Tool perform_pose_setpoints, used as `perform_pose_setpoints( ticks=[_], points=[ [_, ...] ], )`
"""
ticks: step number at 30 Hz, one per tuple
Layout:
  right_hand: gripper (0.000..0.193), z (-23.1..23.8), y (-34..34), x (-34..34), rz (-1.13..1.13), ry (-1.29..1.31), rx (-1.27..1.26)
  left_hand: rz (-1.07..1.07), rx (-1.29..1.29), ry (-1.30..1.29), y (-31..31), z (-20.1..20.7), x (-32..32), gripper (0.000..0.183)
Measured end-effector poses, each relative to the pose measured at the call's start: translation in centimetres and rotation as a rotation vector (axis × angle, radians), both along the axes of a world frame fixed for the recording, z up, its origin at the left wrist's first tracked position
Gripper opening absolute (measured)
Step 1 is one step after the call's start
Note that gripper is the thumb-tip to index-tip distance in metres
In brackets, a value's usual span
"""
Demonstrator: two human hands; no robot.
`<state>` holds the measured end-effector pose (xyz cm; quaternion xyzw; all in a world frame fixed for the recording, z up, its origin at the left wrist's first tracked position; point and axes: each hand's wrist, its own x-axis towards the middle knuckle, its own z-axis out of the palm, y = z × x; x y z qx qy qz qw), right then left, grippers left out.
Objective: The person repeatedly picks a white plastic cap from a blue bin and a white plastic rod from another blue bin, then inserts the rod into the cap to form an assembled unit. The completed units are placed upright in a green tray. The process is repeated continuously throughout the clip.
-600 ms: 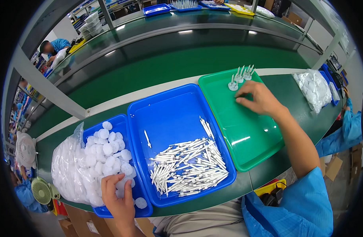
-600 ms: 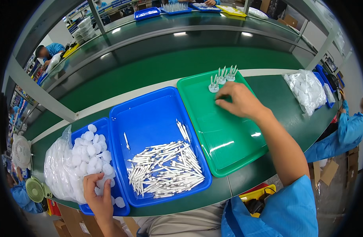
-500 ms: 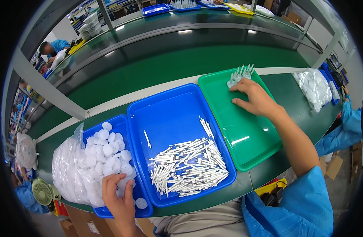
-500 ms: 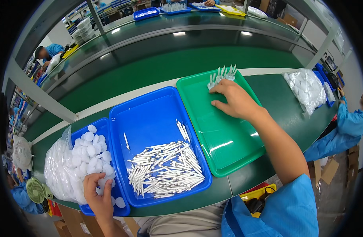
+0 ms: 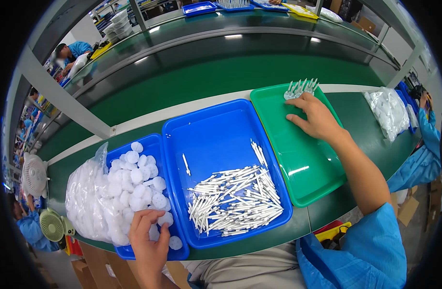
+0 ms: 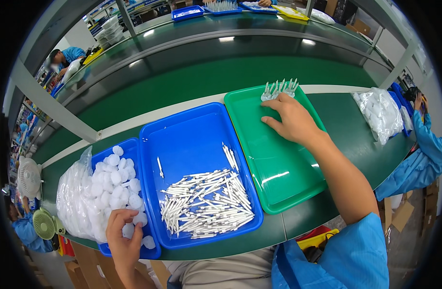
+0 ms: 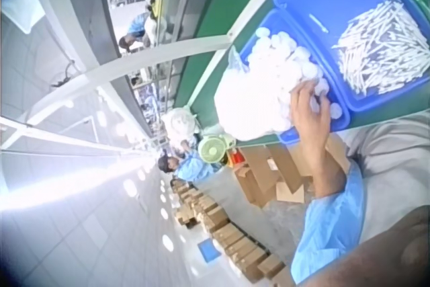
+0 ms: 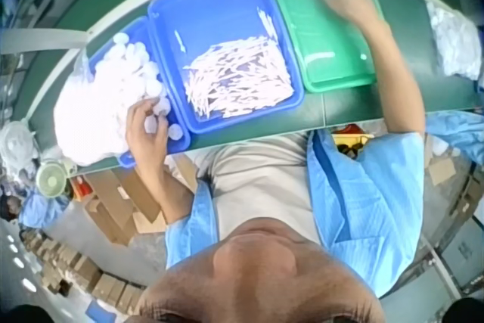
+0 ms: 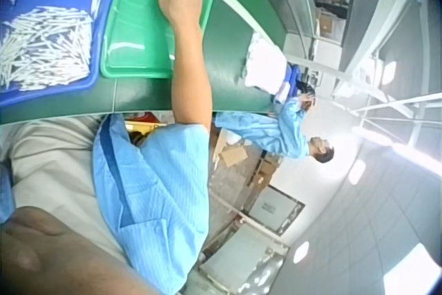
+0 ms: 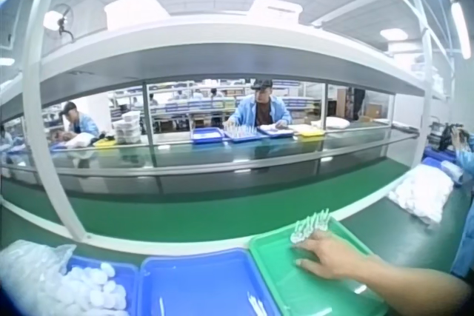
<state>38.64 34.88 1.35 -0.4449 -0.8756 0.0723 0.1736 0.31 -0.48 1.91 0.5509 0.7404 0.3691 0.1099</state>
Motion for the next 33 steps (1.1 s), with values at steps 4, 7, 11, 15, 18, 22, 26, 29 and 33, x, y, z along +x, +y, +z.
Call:
perform_pose_setpoints(
  ticks=[4,7,11,15,18,22,26,29,33],
  points=[
    [0.036,-0.9,0.2,-0.1,-0.051,0.004,0.066,-0.018,0.035,0.010,0.8,0.1,0.8,0.032],
    [0.027,-0.5,0.5,-0.2,-0.085,0.051,0.024,-0.008,0.027,0.018,0.8,0.0,0.9,0.029],
    [0.016,-2.0,3.5,2.2,-0.215,0.342,0.014,-0.010,0.041,0.024,1.0,-0.3,0.8,0.027],
    [0.014,-0.3,4.3,0.9,-0.247,0.371,-0.035,-0.019,0.034,-0.004,1.2,-0.5,0.5,0.026],
    [0.014,0.0,4.7,-0.2,-0.275,0.288,-0.123,-0.016,0.033,-0.015,1.3,-0.7,0.4,0.026],
    [0.012,-0.9,5.3,-0.2,-0.276,0.281,-0.059,-0.017,0.045,-0.041,1.2,-1.3,0.2,0.025],
    [0.012,-0.4,5.4,-0.5,-0.263,0.187,-0.014,-0.010,0.051,-0.059,0.9,-1.6,0.1,0.025],
    [0.013,-0.2,5.7,-0.5,-0.237,0.148,0.005,-0.013,0.058,-0.059,1.1,-1.6,0.1,0.025],
    [0.012,0.5,5.3,-0.4,-0.209,0.153,-0.018,-0.003,0.050,-0.063,1.0,-1.7,0.0,0.025]
  ],
)
